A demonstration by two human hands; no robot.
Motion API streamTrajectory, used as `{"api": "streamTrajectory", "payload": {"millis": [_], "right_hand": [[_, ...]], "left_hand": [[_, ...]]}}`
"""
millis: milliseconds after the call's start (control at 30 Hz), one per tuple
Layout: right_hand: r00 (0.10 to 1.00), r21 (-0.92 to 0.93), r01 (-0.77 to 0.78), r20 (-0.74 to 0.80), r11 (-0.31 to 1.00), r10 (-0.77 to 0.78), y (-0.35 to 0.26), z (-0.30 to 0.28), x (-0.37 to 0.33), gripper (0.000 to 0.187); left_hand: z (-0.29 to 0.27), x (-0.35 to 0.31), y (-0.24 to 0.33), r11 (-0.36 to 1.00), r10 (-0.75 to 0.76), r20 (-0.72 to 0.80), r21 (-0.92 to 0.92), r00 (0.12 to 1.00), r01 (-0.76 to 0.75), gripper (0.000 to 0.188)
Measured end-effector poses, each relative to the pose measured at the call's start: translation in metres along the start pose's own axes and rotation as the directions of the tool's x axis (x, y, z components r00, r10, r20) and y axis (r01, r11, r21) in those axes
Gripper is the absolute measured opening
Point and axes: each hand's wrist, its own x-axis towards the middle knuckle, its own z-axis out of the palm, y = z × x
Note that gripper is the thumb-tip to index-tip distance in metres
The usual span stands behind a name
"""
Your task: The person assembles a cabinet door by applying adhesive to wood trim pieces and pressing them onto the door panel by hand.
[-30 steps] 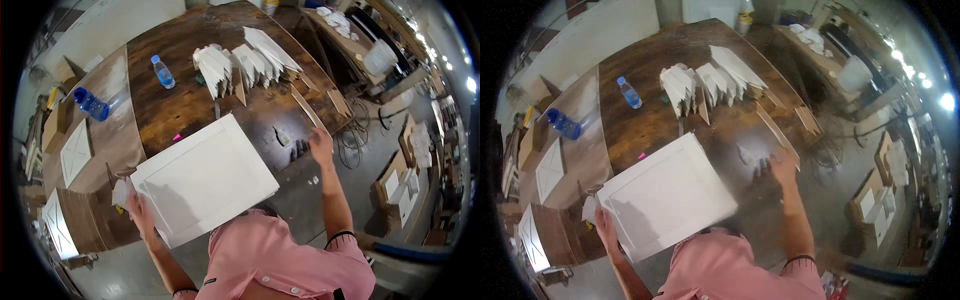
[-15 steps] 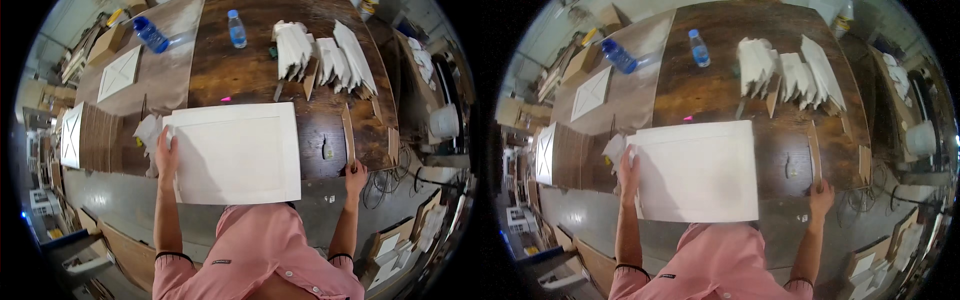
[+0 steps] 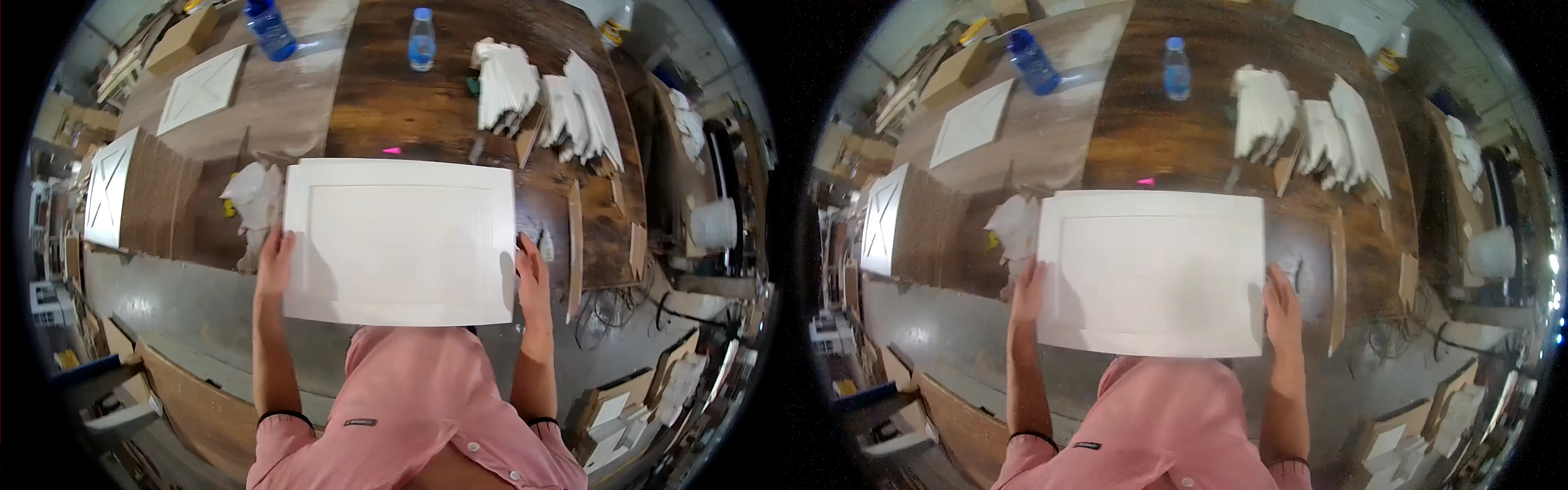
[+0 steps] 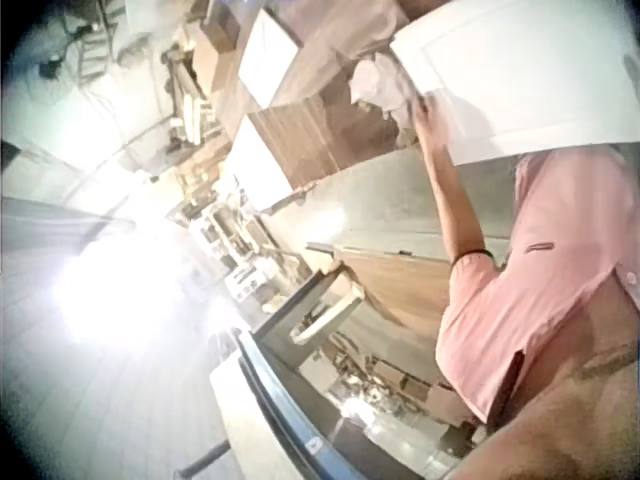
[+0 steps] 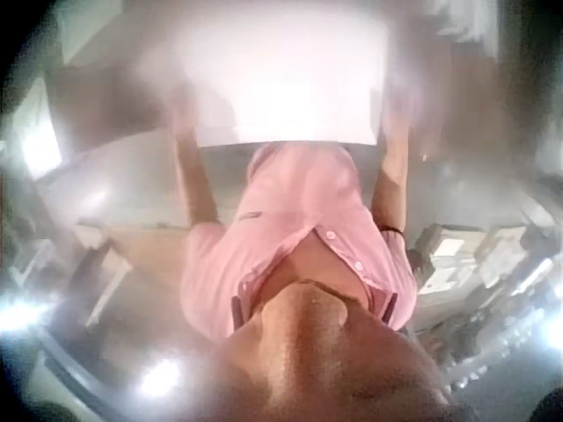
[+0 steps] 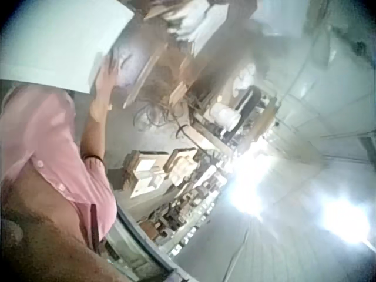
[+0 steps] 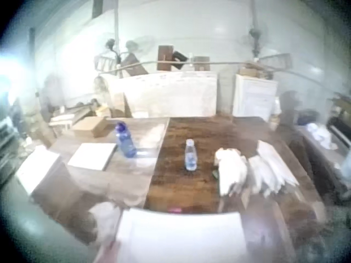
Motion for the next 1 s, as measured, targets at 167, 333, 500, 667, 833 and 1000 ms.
{"api": "streamTrajectory", "payload": {"millis": [167,333,500,667,833,1000], "right_hand": [[0.992,-0.184,0.075,0.115,0.980,-0.054,-0.002,0.023,-0.032,0.067],[0.999,-0.282,0.019,0.038,0.959,-0.008,0.023,0.018,-0.038,0.066],[0.994,-0.283,0.096,0.079,0.954,-0.077,0.036,0.003,-0.035,0.066],[0.993,-0.334,0.114,0.044,0.936,-0.105,0.040,0.002,-0.028,0.063],[0.966,-0.377,0.191,-0.092,0.906,-0.242,0.019,0.025,-0.046,0.061],[0.880,-0.432,0.190,-0.324,0.882,-0.348,0.011,0.013,-0.069,0.057]], "left_hand": [[-0.010,-0.050,-0.008,0.998,-0.003,0.113,-0.062,0.994,0.010,0.056],[-0.008,-0.052,-0.018,0.983,-0.007,0.069,-0.182,0.998,0.020,0.051],[-0.009,-0.052,-0.007,0.974,-0.037,0.014,-0.225,0.999,0.039,0.047],[-0.052,0.006,-0.024,0.995,-0.020,-0.389,-0.096,0.921,-0.019,0.035],[-0.105,0.112,-0.077,0.968,-0.155,-0.510,0.090,0.846,0.232,0.051],[-0.064,0.180,-0.085,0.956,-0.085,-0.369,0.230,0.926,0.179,0.074]]}}
